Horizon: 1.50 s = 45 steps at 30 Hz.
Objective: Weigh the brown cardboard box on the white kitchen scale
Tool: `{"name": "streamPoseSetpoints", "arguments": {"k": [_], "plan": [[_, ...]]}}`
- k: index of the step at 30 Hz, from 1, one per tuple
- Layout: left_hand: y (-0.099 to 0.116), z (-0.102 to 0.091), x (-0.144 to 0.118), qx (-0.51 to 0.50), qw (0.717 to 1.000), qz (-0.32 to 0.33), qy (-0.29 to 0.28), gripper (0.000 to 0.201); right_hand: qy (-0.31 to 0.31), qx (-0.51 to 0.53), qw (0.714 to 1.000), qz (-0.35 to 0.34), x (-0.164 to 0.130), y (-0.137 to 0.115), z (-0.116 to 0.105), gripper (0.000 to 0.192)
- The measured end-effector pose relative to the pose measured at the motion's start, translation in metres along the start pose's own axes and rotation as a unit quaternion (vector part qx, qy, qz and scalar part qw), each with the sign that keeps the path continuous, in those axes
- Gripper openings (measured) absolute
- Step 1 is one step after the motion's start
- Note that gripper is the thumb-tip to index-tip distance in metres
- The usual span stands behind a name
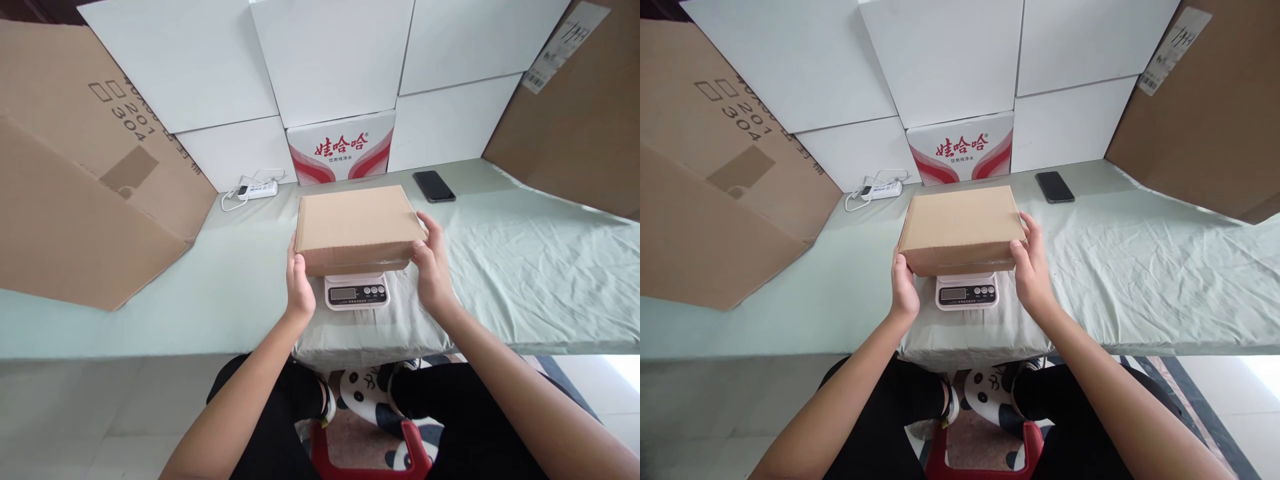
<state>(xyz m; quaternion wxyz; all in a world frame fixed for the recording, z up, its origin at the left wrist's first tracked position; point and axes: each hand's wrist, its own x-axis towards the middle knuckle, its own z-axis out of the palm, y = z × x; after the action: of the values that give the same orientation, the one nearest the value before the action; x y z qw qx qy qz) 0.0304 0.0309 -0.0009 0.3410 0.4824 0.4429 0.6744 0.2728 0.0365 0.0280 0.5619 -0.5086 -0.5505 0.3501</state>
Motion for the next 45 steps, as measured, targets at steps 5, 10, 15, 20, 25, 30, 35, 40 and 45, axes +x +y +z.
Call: {"name": "streamPoseSetpoints", "arguments": {"k": [5, 10, 15, 20, 25, 30, 35, 40, 45], "plan": [[-0.002, 0.0, 0.001, 0.018, 1.0, 0.013, -0.002, 0.068, -0.003, 0.009, 1.0, -0.008, 0.001, 0.003, 0.0, 0.064], [-0.002, 0.001, 0.0, 0.011, 1.0, 0.003, 0.0, 0.068, -0.003, 0.006, 1.0, -0.01, 0.001, 0.002, 0.0, 0.064], [-0.003, 0.001, 0.0, 0.009, 1.0, -0.004, 0.002, 0.069, 0.01, -0.014, 1.0, -0.011, 0.0, -0.002, 0.003, 0.065], [0.0, 0.002, 0.0, 0.011, 1.0, -0.005, -0.005, 0.067, 0.02, -0.04, 0.999, -0.028, 0.0, 0.001, 0.004, 0.069], [0.004, 0.003, 0.001, 0.022, 1.0, -0.012, -0.003, 0.067, 0.011, -0.034, 0.999, -0.02, 0.001, 0.008, 0.002, 0.074], [0.002, 0.004, 0.0, 0.023, 1.0, -0.004, 0.0, 0.069, 0.003, -0.004, 1.0, 0.004, 0.001, 0.01, 0.006, 0.069], [0.002, 0.005, 0.001, 0.026, 1.0, 0.002, 0.005, 0.068, -0.002, 0.019, 1.0, 0.017, 0.002, 0.007, 0.011, 0.074], [0.004, 0.011, 0.013, 0.012, 1.0, -0.005, 0.015, 0.069, 0.004, 0.026, 1.0, -0.003, 0.011, 0.004, 0.015, 0.077], [0.002, 0.013, 0.048, 0.014, 0.999, 0.035, 0.006, 0.067, -0.01, 0.063, 0.997, -0.05, 0.043, 0.023, 0.026, 0.087]]}}
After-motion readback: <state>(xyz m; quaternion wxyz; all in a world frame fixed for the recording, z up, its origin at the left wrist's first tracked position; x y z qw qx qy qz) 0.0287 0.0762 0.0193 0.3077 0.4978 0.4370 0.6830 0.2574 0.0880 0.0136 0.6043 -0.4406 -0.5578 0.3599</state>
